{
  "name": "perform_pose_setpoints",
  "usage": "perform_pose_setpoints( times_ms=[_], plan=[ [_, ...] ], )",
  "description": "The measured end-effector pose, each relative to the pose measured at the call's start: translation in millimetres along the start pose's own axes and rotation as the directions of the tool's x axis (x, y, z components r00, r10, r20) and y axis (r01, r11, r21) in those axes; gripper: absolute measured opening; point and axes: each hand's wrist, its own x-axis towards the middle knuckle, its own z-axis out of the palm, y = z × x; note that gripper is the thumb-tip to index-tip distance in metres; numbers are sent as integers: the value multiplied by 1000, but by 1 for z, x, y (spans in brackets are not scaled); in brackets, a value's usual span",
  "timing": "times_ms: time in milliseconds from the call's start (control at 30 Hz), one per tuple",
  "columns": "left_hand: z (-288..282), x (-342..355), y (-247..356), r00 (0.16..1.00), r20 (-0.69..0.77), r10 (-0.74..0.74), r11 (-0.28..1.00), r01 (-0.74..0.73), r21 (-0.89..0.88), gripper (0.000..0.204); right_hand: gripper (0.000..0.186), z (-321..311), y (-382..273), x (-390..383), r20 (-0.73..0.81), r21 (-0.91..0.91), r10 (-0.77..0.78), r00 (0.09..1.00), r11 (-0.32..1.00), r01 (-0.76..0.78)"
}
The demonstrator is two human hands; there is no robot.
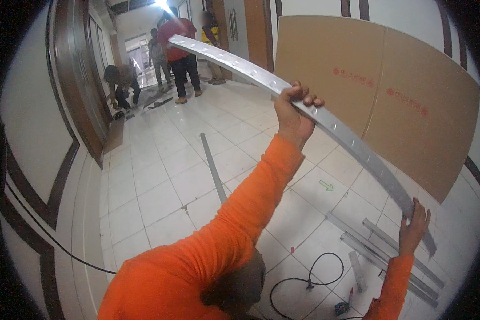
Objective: The person cuts a metal track using shears and pliers, then uses a measuring tape and marker to measure and mark a length on a different metal track.
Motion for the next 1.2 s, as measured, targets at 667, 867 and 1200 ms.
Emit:
perform_pose_setpoints(
  times_ms=[667,867,1200],
  plan=[
    [-123,-231,9,623,18,-782,599,743,299,43,39,-77,153,-272,206,-368,422,883,869,-330],
    [-139,-243,-3,643,107,-759,629,680,378,32,53,-78,173,-288,240,-410,496,835,831,-376],
    [-173,-250,13,766,57,-640,474,335,814,33,53,-66,180,-286,303,-294,453,838,881,-369]
  ],
)
